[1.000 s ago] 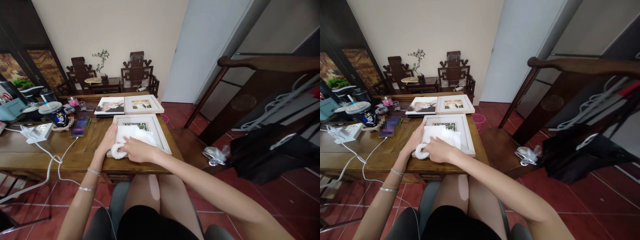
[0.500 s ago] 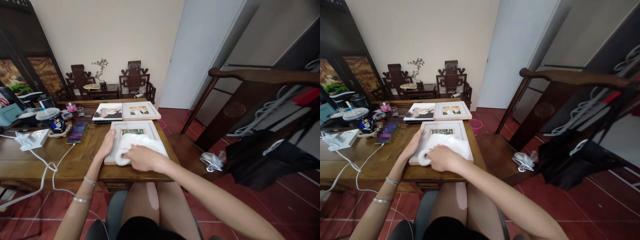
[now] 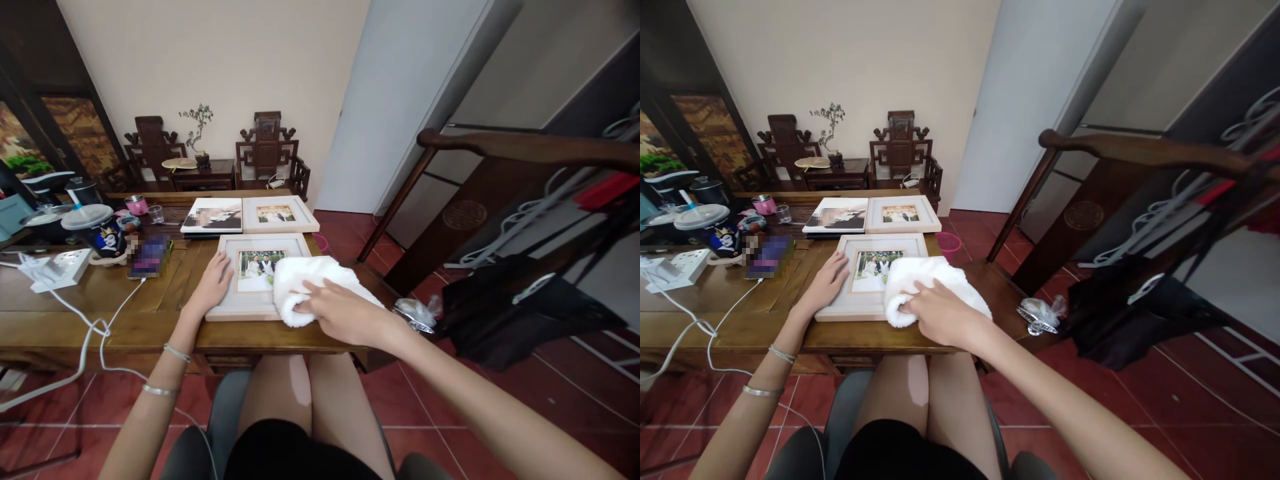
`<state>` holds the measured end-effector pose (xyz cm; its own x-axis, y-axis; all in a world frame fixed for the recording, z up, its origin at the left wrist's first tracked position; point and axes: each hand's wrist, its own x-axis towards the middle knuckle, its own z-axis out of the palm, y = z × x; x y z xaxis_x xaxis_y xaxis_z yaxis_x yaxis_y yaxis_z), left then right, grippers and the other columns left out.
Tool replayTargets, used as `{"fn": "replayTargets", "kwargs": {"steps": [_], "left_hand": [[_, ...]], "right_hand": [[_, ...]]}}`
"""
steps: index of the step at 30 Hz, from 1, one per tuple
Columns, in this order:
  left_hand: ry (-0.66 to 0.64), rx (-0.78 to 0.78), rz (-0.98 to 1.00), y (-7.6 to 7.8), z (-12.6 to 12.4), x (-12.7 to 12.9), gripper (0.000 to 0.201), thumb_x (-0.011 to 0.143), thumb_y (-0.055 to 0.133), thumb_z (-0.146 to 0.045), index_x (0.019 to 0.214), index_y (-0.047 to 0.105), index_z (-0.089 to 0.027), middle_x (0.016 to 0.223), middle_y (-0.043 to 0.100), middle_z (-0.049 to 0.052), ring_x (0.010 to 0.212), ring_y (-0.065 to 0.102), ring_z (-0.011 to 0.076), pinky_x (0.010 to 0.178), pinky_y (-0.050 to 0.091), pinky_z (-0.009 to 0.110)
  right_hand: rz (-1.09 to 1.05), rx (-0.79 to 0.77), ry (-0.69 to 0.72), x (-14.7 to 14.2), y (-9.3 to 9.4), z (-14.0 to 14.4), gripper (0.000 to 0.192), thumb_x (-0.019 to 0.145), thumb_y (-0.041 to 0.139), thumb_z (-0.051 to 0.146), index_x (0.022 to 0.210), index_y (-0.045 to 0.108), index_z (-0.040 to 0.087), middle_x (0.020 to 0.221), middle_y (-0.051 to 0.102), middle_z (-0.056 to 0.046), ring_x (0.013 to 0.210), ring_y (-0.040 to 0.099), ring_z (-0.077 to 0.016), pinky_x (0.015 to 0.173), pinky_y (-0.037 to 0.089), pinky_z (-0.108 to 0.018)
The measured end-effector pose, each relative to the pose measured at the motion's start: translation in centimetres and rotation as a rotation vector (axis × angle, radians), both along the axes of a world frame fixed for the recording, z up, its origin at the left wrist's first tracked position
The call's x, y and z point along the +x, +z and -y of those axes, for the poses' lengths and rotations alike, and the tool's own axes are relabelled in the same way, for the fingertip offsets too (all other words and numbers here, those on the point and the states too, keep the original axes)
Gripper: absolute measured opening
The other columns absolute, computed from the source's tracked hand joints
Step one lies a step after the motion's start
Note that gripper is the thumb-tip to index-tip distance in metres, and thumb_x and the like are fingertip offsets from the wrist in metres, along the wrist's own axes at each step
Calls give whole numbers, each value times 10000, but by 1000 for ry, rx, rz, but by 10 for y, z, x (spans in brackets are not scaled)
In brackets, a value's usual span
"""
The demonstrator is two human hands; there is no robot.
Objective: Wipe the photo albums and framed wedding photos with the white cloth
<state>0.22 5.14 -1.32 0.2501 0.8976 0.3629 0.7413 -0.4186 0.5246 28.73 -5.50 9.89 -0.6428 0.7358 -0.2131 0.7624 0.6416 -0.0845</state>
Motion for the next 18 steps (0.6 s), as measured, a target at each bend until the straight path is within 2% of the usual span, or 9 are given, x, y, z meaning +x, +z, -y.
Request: {"fn": "replayTargets", "kwargs": {"steps": [3, 8, 11, 14, 18], "left_hand": [[1, -35, -3, -1, 0, 1, 571, 926, 458, -485, 1352, 542, -114, 1562, 360, 175, 1492, 228, 308, 1212, 202, 512], [-2, -11, -19, -4, -2, -1, 519, 960, 382, -386, 1362, 528, -93, 1556, 367, 182, 1494, 225, 291, 1217, 201, 495], [-18, -1, -28, -5, -3, -4, 489, 948, 366, -300, 1360, 531, -93, 1551, 377, 176, 1490, 241, 282, 1219, 207, 495], [-31, 11, -24, -7, -5, -6, 482, 929, 358, -244, 1355, 539, -112, 1554, 381, 152, 1488, 250, 266, 1223, 207, 490], [-46, 8, -52, -8, -6, -8, 497, 905, 361, -214, 1351, 547, -99, 1550, 385, 155, 1486, 254, 279, 1224, 207, 502]], "right_hand": [[-39, 8, 34, 1, -2, -2, 581, 696, 407, -68, 1133, 729, 140, 1272, 659, -161, 1332, 453, -344, 1022, 408, -517], [-112, 67, 161, -45, -17, -8, 599, 735, 425, -35, 1252, 666, 149, 1506, 472, -95, 1404, 359, -345, 1105, 335, -548], [-120, 102, 182, -57, -21, -10, 588, 752, 421, -26, 1255, 661, 161, 1512, 466, -72, 1414, 351, -333, 1128, 308, -560], [-134, 106, 144, -37, -17, -7, 577, 720, 423, -38, 1193, 695, 151, 1417, 571, -98, 1383, 402, -324, 1115, 337, -558], [-55, 92, -32, 12, -12, 5, 554, 667, 432, -50, 1064, 757, 160, 1333, 632, -128, 1366, 440, -343, 1107, 354, -579]]}}
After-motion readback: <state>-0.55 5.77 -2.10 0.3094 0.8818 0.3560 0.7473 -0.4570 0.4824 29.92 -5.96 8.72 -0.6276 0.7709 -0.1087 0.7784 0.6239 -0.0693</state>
